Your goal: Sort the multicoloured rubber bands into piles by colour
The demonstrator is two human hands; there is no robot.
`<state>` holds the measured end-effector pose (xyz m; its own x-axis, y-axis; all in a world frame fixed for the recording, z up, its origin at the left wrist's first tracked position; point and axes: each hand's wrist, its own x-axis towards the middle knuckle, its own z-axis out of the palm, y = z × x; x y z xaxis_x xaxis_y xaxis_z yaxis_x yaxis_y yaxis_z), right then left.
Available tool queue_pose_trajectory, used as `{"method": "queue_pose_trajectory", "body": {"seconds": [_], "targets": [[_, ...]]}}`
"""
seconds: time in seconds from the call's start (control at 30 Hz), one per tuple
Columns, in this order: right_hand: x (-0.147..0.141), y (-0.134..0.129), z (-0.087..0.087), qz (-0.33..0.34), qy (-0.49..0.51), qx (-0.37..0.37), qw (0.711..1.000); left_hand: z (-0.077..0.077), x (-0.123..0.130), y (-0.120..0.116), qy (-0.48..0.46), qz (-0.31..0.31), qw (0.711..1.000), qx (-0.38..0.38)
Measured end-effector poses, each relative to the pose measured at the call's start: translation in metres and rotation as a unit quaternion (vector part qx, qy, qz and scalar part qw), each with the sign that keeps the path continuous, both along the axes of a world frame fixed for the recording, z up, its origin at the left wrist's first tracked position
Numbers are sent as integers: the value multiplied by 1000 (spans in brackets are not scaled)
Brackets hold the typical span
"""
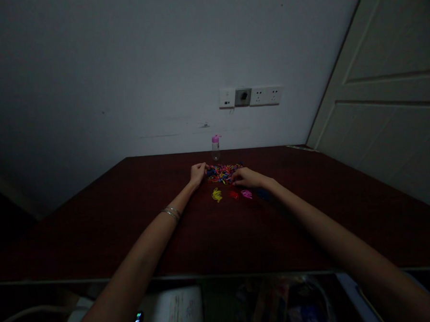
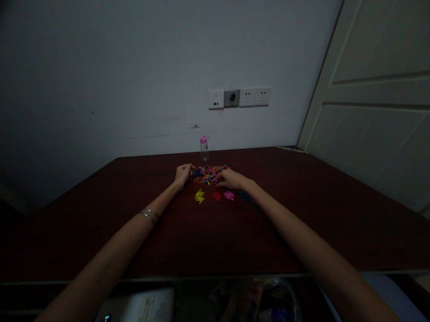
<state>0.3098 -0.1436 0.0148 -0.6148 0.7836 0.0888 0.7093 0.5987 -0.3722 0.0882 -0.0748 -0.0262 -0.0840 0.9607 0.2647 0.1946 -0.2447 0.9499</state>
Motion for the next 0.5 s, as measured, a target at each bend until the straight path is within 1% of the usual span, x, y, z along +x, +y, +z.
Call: {"method": "queue_pose_trajectory", "body": {"seconds": [0.07, 0.23, 0.4, 0.5], "targets": [[-1, 2, -3, 4, 1, 1, 1000, 0, 0, 0, 4, -5, 1000, 2], [-3, 4, -8, -10, -1, 3, 1000, -2, 0, 0, 3, -20, 1000, 1], [-5, -2, -4, -20, -3, 30, 999, -2, 0, 0, 9, -30, 999, 9], [-4, -10, 1, -36, 27, 18, 999, -3, 0, -1, 16, -29, 999, 12]]}}
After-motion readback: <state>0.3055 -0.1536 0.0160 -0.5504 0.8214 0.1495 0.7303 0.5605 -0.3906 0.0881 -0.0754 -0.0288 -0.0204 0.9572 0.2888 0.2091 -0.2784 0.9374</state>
